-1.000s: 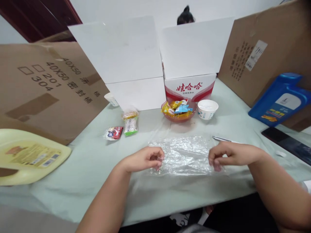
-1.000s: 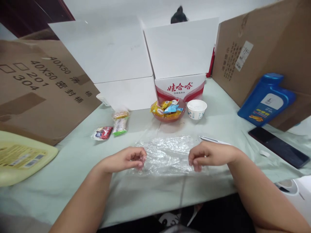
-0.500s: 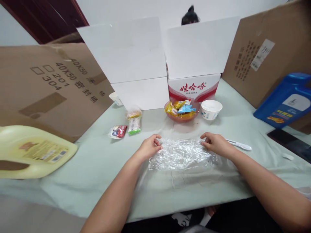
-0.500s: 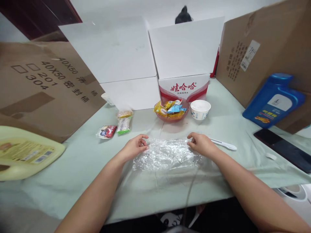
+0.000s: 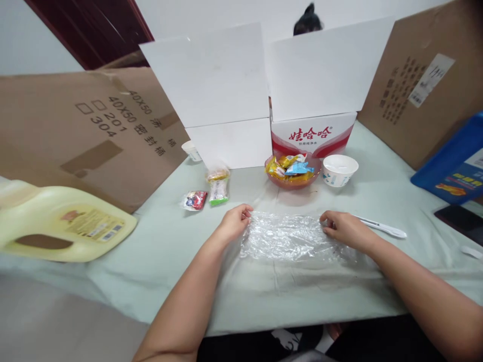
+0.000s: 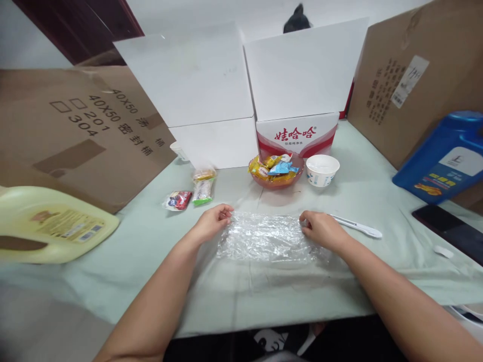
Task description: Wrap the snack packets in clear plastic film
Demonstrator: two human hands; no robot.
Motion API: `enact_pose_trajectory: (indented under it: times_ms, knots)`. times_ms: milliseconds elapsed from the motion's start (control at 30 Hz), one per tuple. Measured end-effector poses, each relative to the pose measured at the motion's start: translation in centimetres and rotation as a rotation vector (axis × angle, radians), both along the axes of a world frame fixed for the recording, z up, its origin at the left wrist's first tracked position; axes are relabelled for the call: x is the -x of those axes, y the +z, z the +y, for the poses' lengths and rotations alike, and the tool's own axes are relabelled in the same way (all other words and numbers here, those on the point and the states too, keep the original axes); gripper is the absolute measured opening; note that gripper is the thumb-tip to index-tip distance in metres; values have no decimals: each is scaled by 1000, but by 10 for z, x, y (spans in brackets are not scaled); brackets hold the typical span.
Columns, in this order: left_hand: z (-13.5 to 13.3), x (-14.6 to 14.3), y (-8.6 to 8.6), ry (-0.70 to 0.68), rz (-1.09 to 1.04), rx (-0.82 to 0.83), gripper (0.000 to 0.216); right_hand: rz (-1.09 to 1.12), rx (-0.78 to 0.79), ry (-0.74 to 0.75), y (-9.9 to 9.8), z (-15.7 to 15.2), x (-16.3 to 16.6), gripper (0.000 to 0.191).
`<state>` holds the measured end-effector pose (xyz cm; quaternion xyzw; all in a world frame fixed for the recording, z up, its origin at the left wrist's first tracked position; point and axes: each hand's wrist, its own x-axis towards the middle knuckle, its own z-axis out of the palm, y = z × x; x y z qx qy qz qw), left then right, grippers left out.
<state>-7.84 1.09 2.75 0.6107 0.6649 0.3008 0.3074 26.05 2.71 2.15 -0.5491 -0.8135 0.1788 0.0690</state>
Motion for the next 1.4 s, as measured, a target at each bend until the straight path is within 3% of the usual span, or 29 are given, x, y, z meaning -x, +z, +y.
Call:
enact_pose_trajectory:
  times_ms: [133, 300, 500, 567, 667, 733, 833, 933, 1033, 1233, 1400]
  knots:
    - [-2, 10, 8, 16, 20, 58, 20, 6, -2, 18, -4, 2, -2, 23]
    - [-7, 11, 12, -101, -25, 229, 22, 1, 4, 19, -7, 3, -2, 22]
    - [-5, 13, 9, -141, -76, 251, 23, -22, 2, 25, -6, 4, -5, 23]
    - [-4, 12, 9, -143, -81, 247, 17, -41, -77, -3, -2, 4, -8, 26]
    - [-4, 10, 10, -151, -77, 245, 12, 2, -375, -46, 4, -4, -6, 29]
    - [-5, 9, 9, -157, -58, 244, 11, 101, -499, 31, 4, -14, 4, 32]
    - [-5, 8, 7, -145, 12, 212, 8, 181, -423, 331, -7, -30, 29, 35]
    - [-6, 7, 9, -87, 123, 95, 11, 91, -282, 560, -25, -38, 49, 48]
    - [-11, 5, 16, -81, 204, -18, 15, 21, -226, 548, -36, -37, 53, 59]
    - [-19, 6, 22, -352, 223, -137, 14, 26, -246, 541, -39, -34, 47, 62]
    - [-14, 16, 12, -426, 123, -59, 30, -12, -261, 549, -40, -33, 48, 62]
